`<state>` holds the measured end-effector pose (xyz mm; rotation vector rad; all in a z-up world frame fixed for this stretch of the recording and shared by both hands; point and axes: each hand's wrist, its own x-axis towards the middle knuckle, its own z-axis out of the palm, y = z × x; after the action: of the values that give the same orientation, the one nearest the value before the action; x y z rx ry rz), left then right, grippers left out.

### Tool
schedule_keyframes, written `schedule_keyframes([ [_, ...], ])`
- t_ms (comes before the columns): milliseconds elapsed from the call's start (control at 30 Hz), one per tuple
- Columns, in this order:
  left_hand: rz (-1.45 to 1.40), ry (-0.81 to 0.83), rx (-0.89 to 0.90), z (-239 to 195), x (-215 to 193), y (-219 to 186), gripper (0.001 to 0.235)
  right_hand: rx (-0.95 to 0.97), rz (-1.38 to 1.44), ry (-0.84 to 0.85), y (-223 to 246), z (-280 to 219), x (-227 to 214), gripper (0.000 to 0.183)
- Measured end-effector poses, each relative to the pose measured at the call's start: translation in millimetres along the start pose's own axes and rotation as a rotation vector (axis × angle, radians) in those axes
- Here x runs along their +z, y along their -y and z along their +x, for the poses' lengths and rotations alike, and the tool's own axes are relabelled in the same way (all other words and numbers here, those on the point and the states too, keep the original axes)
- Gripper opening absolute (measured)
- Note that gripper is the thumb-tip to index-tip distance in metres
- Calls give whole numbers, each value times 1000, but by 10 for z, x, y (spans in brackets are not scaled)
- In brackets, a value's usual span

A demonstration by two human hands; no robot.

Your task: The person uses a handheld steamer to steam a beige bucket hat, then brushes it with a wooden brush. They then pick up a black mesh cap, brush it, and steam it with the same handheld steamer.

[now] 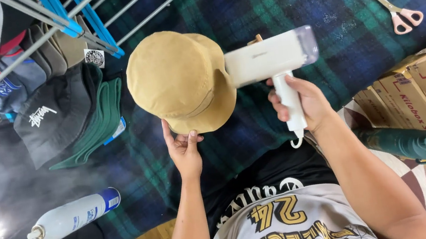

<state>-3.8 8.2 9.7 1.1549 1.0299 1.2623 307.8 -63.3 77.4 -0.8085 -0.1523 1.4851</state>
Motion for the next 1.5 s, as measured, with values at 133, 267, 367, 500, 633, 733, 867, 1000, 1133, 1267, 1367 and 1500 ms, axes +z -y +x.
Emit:
schedule_keyframes([
  [133,-36,7,8,-5,-43,33,88,-23,165,123,55,-106,-180,39],
  [267,-35,26,3,-8,-65,26,88,16,328,313,78,-198,-361,38],
  [367,-50,37,7,8,-78,61,89,26,393,385,35,-255,-471,39],
  [500,-65,33,11,5,-105,112,88,2,405,352,111,-338,-583,40],
  [633,-67,35,10,-13,-105,78,88,-38,283,214,501,-145,-836,40],
  [733,-79,42,7,-10,-97,72,87,-76,105,-78,839,125,-898,37],
  [867,-62,37,7,-18,-79,37,88,-92,-74,-318,1071,469,-1110,32],
  [1000,-60,19,13,-27,-78,44,88,-153,-565,-532,1060,404,-1064,35],
  [1133,181,-48,-143,-63,98,-451,84,-165,-1474,-882,988,248,-986,61],
  [1267,165,-63,-123,-85,108,-450,83,-602,-2088,-983,658,-51,-901,50],
  [1367,98,-44,-34,-88,5,-165,84,-922,-2022,-857,228,-13,-562,26],
  [1500,-34,4,50,-50,-45,10,89,-650,-2181,-612,-301,295,-212,64],
])
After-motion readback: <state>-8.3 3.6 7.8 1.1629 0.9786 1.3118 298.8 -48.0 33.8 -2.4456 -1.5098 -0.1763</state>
